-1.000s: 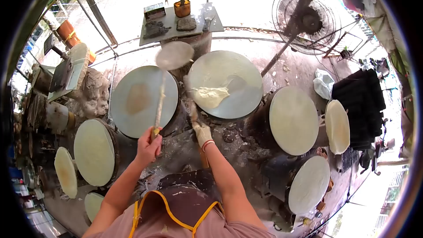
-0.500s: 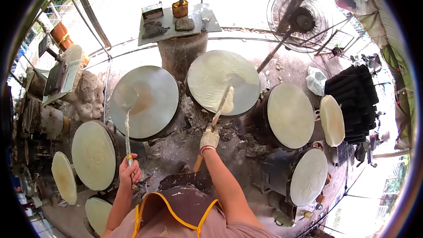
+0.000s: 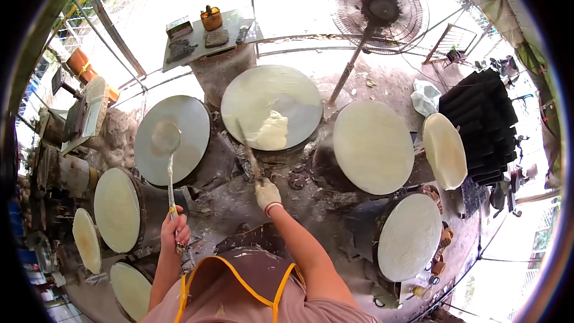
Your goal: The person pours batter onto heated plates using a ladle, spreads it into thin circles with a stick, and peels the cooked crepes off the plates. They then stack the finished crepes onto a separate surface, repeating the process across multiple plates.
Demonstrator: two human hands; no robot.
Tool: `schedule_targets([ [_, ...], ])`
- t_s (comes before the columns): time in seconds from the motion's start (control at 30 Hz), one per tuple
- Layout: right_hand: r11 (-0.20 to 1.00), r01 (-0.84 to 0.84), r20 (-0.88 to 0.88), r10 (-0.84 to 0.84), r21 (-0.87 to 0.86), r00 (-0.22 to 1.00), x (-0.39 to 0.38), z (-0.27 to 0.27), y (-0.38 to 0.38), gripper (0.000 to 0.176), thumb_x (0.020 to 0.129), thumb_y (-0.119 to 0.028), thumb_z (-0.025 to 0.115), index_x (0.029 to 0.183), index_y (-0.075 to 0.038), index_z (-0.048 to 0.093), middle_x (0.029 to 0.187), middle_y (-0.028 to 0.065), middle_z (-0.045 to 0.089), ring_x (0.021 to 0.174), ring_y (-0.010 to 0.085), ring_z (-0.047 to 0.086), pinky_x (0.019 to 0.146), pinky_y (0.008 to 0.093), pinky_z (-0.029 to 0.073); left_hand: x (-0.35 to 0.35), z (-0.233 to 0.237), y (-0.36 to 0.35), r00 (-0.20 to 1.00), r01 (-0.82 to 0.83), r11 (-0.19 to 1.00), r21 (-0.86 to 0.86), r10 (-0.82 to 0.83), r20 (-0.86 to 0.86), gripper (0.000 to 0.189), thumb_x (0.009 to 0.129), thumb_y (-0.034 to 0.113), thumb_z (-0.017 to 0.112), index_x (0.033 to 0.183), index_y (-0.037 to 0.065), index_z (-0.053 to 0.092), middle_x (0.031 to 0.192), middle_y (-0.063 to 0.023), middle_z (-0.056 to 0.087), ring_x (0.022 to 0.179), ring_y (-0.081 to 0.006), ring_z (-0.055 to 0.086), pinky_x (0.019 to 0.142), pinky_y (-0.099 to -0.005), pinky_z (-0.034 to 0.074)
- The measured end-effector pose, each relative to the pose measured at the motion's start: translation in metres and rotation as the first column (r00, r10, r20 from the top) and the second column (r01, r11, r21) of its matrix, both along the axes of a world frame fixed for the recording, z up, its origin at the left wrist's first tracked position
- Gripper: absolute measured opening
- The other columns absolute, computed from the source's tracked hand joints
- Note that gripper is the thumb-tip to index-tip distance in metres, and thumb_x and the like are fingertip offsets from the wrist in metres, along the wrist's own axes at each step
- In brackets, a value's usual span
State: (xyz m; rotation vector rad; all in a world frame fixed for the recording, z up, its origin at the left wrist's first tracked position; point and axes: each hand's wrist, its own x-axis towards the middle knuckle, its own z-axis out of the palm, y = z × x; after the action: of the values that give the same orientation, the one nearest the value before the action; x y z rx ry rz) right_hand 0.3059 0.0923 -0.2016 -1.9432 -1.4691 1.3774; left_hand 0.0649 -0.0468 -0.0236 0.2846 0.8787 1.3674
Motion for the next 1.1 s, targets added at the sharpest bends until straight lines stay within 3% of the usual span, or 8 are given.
schedule_targets([
  [0.13,0.981,0.146,0.046,-0.153,0.129,0.987,0.081,-0.004,0.03,0.032,0.088,-0.029,0.049,0.097,-0.001,0.062,0.076,0.0206,0.064,0.074,0.0375,0.062,0.065,0.0438,0.047,0.05,0.005,0.006,1.0,-0.004,1.0,-0.008,0.005,0.025,0.021,0.093,0.013,0.044,0.112,0.005,0.045,0.064,-0.002,0.038,0.039,-0.0073,0.035,0.035,-0.0218,0.033],
  [0.33,0.988,-0.123,-0.071,0.13,0.094,0.989,0.127,0.006,0.023,0.036,0.088,-0.03,0.047,0.104,0.0,0.058,0.09,0.0274,0.061,0.089,0.0416,0.058,0.076,0.0484,0.045,0.116,0.018,0.011,0.998,0.023,0.999,0.023,-0.024,0.056,0.022,0.092,0.017,0.049,0.112,0.008,0.046,0.068,-0.0022,0.039,0.044,-0.0092,0.037,0.041,-0.024,0.035],
  [0.57,0.935,-0.101,0.079,0.078,0.339,0.994,0.158,0.002,0.087,0.031,0.09,-0.026,0.046,0.102,0.001,0.056,0.09,0.0279,0.06,0.089,0.042,0.058,0.076,0.0477,0.046,0.151,0.022,0.018,0.998,0.014,1.0,-0.005,-0.013,0.061,0.024,0.087,0.013,0.054,0.109,0.007,0.047,0.077,-0.004,0.043,0.055,-0.0112,0.042,0.046,-0.0245,0.036],
  [0.67,0.838,-0.463,0.074,0.463,0.287,0.883,0.168,-0.013,0.039,0.032,0.087,-0.029,0.05,0.101,-0.001,0.058,0.091,0.0274,0.06,0.09,0.0412,0.058,0.078,0.0481,0.045,0.154,0.025,0.026,0.999,0.014,1.0,-0.016,-0.014,0.049,0.024,0.086,0.01,0.054,0.108,0.006,0.046,0.08,-0.0053,0.045,0.057,-0.0127,0.043,0.046,-0.0245,0.036],
  [0.77,0.957,-0.272,-0.1,0.282,0.101,0.954,0.185,-0.01,0.007,0.03,0.087,-0.029,0.048,0.103,-0.005,0.057,0.09,0.0257,0.061,0.089,0.0411,0.058,0.078,0.049,0.045,0.145,0.021,0.029,0.995,0.035,0.999,-0.003,-0.035,0.093,0.023,0.085,0.008,0.054,0.107,0.005,0.046,0.083,-0.006,0.045,0.059,-0.0137,0.044,0.046,-0.0241,0.037],
  [0.97,0.925,-0.268,0.544,0.083,0.269,0.835,0.184,0.003,0.146,0.043,0.091,-0.021,0.039,0.133,-0.009,0.037,0.102,0.0255,0.059,0.085,0.0383,0.061,0.074,0.0455,0.049,0.123,0.014,0.036,0.99,0.073,0.996,-0.053,-0.066,0.125,0.023,0.086,0.006,0.052,0.108,0.005,0.045,0.085,-0.0066,0.045,0.058,-0.0132,0.043,0.045,-0.0232,0.037],
  [1.03,0.937,-0.117,0.26,0.029,0.33,0.965,0.172,0.013,0.18,0.044,0.092,-0.019,0.036,0.135,-0.009,0.036,0.127,0.0254,0.045,0.095,0.0415,0.058,0.083,0.0455,0.048,0.111,0.012,0.039,0.988,0.12,0.992,-0.049,-0.115,0.104,0.025,0.088,0.008,0.052,0.111,0.005,0.043,0.087,-0.007,0.045,0.059,-0.0121,0.043,0.047,-0.0223,0.039],
  [1.1,0.789,-0.453,0.643,0.099,0.414,0.76,0.156,-0.012,0.177,0.036,0.092,-0.015,0.039,0.125,-0.001,0.045,0.118,0.0188,0.054,0.096,0.0332,0.059,0.084,0.0398,0.048,0.103,0.015,0.043,0.99,0.119,0.988,-0.097,-0.11,0.09,0.022,0.087,0.004,0.05,0.108,0.004,0.044,0.086,-0.0076,0.046,0.057,-0.0122,0.043,0.045,-0.0224,0.037],
])
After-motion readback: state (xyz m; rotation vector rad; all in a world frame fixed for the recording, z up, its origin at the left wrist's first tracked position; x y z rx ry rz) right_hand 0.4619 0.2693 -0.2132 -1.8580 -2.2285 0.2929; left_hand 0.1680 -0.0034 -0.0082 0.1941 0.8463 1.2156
